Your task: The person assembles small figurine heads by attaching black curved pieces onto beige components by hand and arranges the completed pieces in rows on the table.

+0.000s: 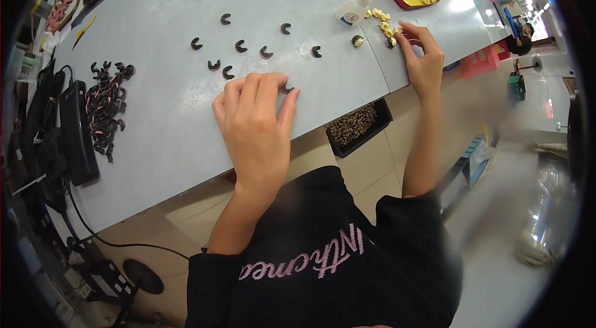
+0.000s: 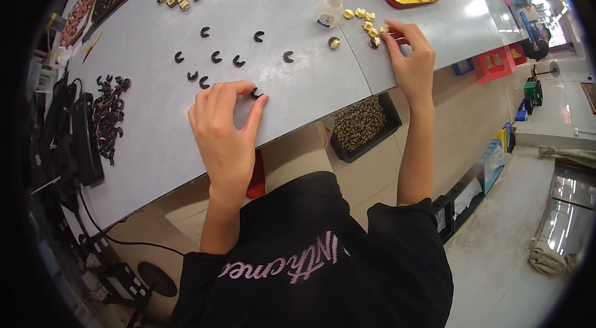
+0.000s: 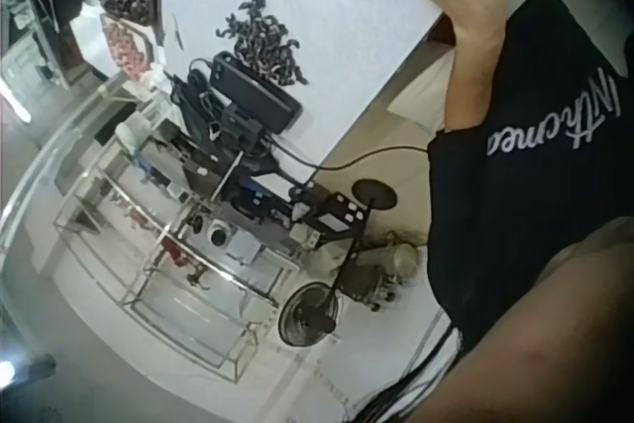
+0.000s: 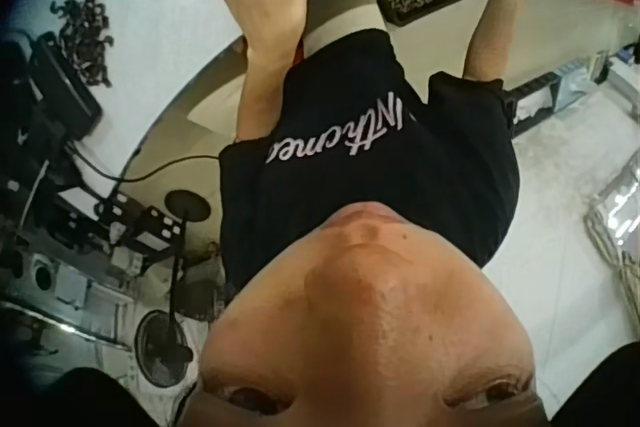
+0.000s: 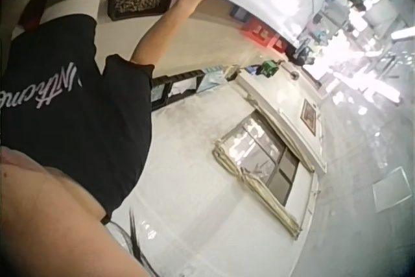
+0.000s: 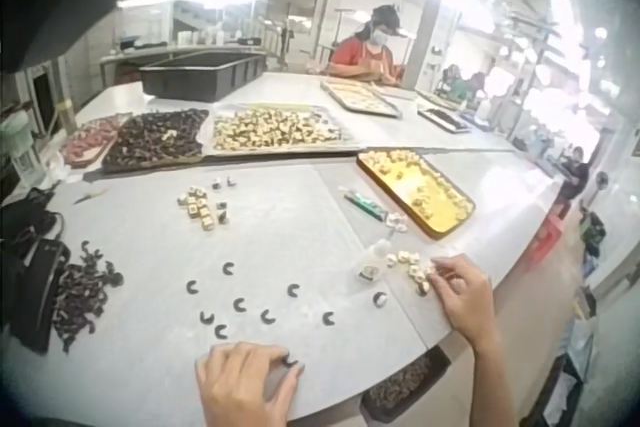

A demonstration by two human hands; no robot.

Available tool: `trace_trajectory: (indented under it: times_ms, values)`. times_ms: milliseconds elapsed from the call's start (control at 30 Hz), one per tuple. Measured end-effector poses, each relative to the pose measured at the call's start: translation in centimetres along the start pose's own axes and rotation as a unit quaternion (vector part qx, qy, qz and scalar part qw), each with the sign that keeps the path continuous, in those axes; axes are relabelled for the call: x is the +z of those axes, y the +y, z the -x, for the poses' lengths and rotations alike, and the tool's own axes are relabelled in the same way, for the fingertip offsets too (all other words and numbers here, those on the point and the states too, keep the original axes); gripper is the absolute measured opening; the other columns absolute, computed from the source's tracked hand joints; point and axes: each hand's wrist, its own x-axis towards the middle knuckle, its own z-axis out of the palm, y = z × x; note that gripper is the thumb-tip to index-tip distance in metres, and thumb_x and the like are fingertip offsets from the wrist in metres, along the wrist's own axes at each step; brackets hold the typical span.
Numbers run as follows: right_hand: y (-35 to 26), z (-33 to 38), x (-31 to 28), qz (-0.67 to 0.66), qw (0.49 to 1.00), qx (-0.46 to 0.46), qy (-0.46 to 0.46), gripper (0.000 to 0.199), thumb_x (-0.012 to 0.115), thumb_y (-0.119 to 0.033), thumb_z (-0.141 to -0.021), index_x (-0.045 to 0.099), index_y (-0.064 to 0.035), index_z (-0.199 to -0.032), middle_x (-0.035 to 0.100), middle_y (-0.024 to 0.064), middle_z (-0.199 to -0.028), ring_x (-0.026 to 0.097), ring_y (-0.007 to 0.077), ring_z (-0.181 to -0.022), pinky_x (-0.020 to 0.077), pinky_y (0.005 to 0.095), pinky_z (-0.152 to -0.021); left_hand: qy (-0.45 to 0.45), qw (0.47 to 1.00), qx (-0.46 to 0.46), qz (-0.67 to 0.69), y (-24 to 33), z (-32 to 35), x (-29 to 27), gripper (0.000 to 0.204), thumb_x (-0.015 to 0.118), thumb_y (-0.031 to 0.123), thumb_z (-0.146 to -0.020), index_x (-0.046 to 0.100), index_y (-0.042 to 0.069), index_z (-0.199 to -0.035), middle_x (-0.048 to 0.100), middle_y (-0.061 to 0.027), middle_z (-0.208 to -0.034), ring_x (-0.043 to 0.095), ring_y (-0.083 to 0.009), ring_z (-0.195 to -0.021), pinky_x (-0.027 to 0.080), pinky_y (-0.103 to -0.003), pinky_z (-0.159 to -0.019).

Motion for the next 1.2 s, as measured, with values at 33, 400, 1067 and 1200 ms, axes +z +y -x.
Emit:
trace_trajectory:
  times_ms: [33, 400, 1067, 1200]
  values:
    - [-0.1, 0.1, 0.0, -0.003, 1.000, 0.000, -0.001, 0.024, 0.066, -0.002, -0.086, 0.068, -0.0040, -0.110, 0.064, 0.0086, -0.110, 0.063, 0.0138, -0.090, 0.0514, 0.0266, -0.079, 0.002, 1.000, 0.005, 0.006, 0.0, 0.0, 0.1, 0.029, 0.077, 0.008, -0.071, 0.061, 0.008, -0.095, 0.060, -0.0012, -0.090, 0.053, -0.0217, -0.093, 0.037, -0.037, -0.086]
    - [-2.7, 3.0, -0.3, -0.328, 0.943, -0.004, 0.055, 0.018, 0.066, 0.006, -0.084, 0.055, 0.0004, -0.097, 0.063, 0.0154, -0.101, 0.063, 0.0190, -0.090, 0.0517, 0.0300, -0.085, 0.048, 0.994, 0.034, 0.097, -0.5, 0.5, 0.2, 0.037, 0.077, 0.003, -0.068, 0.057, 0.007, -0.100, 0.060, -0.0014, -0.087, 0.055, -0.0225, -0.086, 0.040, -0.037, -0.083]
    - [-12.1, 7.8, 3.2, -0.554, 0.808, 0.095, -0.174, 0.017, 0.068, 0.007, -0.081, 0.064, 0.0047, -0.097, 0.067, 0.0149, -0.096, 0.067, 0.0201, -0.090, 0.0542, 0.0305, -0.082, 0.087, 0.928, 0.192, 0.307, -1.5, 1.3, -0.8, 0.049, 0.086, 0.004, -0.065, 0.044, 0.012, -0.089, 0.070, -0.0062, -0.093, 0.063, -0.0248, -0.085, 0.047, -0.050, -0.087]
    - [-12.7, 8.1, 3.2, -0.592, 0.764, 0.168, -0.196, 0.017, 0.069, 0.005, -0.082, 0.063, 0.0047, -0.097, 0.069, 0.0154, -0.095, 0.066, 0.0191, -0.091, 0.0533, 0.0317, -0.084, 0.095, 0.928, 0.195, 0.303, -1.7, 1.3, -0.8, 0.049, 0.086, 0.004, -0.064, 0.044, 0.012, -0.088, 0.070, -0.0062, -0.094, 0.063, -0.0250, -0.085, 0.047, -0.050, -0.088]
